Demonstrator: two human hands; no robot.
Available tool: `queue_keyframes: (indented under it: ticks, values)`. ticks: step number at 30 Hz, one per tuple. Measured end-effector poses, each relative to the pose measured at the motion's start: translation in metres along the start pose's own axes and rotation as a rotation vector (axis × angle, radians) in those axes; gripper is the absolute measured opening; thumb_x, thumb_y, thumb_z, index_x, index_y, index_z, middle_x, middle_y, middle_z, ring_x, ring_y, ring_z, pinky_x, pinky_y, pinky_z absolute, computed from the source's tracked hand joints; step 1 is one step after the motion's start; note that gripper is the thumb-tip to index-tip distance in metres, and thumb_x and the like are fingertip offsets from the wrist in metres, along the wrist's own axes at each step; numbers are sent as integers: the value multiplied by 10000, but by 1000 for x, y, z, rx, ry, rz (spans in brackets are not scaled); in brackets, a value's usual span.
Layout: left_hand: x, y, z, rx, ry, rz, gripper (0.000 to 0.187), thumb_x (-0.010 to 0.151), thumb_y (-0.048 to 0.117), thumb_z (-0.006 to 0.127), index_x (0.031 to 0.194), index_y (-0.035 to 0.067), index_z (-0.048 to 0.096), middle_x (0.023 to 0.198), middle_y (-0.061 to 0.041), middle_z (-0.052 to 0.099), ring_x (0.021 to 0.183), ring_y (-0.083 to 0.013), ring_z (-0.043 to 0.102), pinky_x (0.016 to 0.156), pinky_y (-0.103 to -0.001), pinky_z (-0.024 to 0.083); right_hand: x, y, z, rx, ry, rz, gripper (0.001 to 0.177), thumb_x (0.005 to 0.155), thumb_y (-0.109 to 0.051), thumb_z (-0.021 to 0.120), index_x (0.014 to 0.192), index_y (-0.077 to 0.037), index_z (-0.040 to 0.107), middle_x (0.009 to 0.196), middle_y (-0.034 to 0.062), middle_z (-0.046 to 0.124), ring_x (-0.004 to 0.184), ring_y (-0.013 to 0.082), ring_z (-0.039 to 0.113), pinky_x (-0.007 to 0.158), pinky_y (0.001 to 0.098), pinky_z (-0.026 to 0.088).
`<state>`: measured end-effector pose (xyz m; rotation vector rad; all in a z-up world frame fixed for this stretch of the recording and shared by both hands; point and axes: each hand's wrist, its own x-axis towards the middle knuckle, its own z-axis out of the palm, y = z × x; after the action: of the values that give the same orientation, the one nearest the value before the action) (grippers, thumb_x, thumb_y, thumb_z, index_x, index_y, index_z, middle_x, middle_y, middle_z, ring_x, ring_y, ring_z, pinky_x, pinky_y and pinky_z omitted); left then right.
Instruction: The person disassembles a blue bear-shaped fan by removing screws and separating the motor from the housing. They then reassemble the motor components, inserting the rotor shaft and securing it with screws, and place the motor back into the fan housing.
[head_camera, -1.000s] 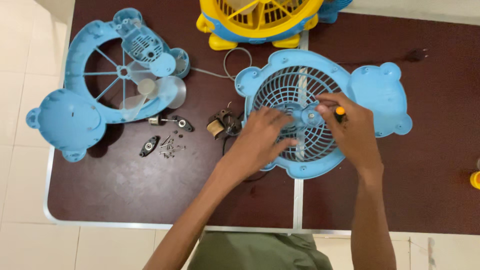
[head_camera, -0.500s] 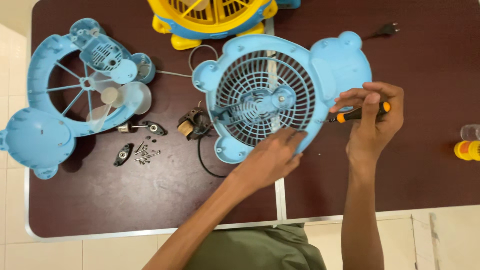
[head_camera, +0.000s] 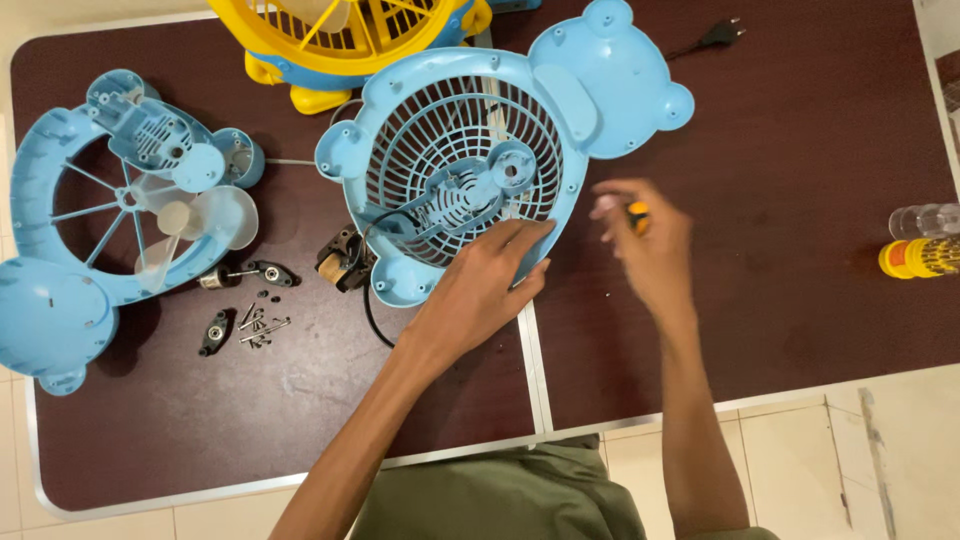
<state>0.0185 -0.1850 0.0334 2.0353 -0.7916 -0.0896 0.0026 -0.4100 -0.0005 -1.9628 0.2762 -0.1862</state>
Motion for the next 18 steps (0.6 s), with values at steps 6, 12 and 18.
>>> queue_keyframes:
  ticks: [6,12,18]
  values:
    - [2,-6,-1,-40,72,42,409,904,101,720,1291,-3,636,1213,-206,682,1087,-398,676,951,-446,551,22,29,42,-225,-112,-186,304,858,-21,748,1157,11,701,1067,188,726,966,321,717,842,399,555]
    - [6,-12,-6,-10,83,28,411,888,97,738,1279,3,654,1221,-198,695,1115,-383,672,983,-434,544,39,32,63,-309,-112,-240,379,786,-28,795,1154,4,711,1223,223,662,1061,422,673,860,476,555]
    - [7,-16,-10,-10,87,23,431,878,103,756,1284,4,649,1228,-194,693,1118,-378,668,987,-433,544,39,31,75,-293,-49,-258,367,830,-40,762,1192,-4,712,1272,208,660,1047,430,664,837,471,552]
